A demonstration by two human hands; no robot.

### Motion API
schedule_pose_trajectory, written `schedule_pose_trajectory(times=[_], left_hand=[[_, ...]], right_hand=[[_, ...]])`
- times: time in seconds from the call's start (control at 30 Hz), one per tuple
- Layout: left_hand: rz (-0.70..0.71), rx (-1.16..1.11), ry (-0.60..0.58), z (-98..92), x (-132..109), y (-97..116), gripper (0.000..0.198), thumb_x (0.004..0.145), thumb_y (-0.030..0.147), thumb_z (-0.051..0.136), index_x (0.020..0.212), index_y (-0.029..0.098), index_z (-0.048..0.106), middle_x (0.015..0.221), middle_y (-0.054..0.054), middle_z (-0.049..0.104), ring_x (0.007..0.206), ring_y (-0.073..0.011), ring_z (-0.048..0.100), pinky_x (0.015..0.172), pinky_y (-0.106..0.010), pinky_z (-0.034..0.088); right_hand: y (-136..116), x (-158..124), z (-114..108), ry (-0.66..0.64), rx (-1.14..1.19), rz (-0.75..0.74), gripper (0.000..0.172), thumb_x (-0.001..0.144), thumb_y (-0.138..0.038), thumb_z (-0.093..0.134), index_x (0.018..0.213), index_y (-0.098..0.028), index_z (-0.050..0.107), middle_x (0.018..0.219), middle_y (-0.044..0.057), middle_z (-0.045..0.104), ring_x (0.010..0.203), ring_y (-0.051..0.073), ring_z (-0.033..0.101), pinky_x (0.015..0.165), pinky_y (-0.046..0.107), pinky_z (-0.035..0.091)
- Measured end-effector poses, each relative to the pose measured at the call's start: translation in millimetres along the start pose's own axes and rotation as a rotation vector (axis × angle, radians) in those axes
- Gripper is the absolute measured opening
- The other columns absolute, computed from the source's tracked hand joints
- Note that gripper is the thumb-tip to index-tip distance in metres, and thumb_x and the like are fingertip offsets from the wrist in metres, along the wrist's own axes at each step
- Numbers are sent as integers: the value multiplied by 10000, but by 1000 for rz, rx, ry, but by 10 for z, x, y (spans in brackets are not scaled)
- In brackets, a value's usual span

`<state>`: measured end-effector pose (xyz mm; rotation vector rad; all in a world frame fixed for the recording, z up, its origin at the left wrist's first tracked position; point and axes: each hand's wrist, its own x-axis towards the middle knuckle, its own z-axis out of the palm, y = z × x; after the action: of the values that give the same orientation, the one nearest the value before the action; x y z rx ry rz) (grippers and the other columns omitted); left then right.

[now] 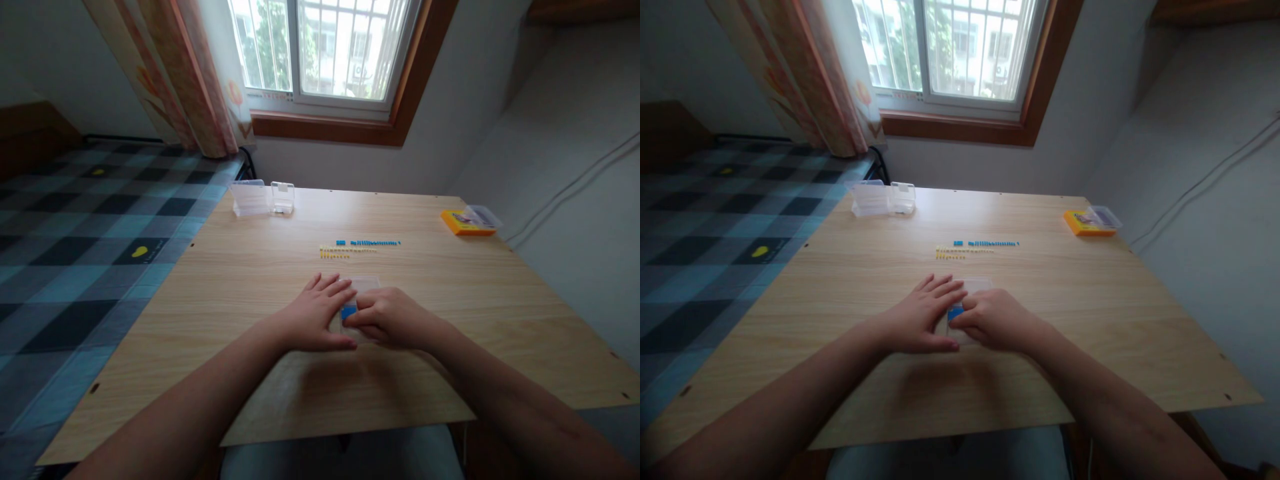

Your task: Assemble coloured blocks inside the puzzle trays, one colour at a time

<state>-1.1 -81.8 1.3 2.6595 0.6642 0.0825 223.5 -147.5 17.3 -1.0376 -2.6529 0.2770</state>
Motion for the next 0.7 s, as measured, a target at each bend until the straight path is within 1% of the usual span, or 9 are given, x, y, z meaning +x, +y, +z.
schedule_pose_trajectory(times=[0.13, 0.3, 0.43, 0.57, 0.7], left_hand=[[-3, 5, -18, -13, -1, 11, 1017, 775, 817, 637, 1568, 219, 417, 1667, -148, 334, 1560, -401, 222, 1267, -603, 121], [0, -2, -10, -20, -6, 17, 999, 778, 806, 645, 1559, 224, 427, 1662, -147, 344, 1558, -401, 228, 1265, -601, 129], [9, -17, 6, -9, -3, 4, 1010, 772, 816, 641, 1565, 231, 417, 1658, -145, 353, 1555, -409, 229, 1261, -616, 126], [9, -11, 5, -2, -7, -3, 1000, 776, 818, 633, 1562, 235, 426, 1660, -141, 351, 1556, -406, 231, 1267, -603, 109], [13, 11, 11, 1, -16, -6, 1006, 784, 828, 612, 1565, 223, 420, 1665, -146, 338, 1558, -400, 227, 1271, -595, 102]], right_hand=[[6, 7, 7, -9, -29, 10, 178, 962, -214, 606, 899, -249, 768, 880, 23, 729, 805, 169, 637, 715, 284, 393], [11, 9, 26, -14, -27, 17, 158, 949, -201, 615, 880, -242, 751, 865, 14, 732, 772, 164, 627, 702, 280, 388], [13, 4, 3, -6, -11, 1, 186, 970, -214, 590, 904, -244, 761, 848, 20, 722, 764, 160, 614, 692, 277, 381], [59, -57, -100, 37, 36, 10, 213, 979, -211, 567, 971, -235, 779, 784, 18, 690, 677, 133, 571, 648, 266, 359], [146, -141, -178, 109, 60, 71, 194, 944, -193, 583, 952, -208, 776, 755, 18, 677, 624, 120, 559, 620, 259, 364]])
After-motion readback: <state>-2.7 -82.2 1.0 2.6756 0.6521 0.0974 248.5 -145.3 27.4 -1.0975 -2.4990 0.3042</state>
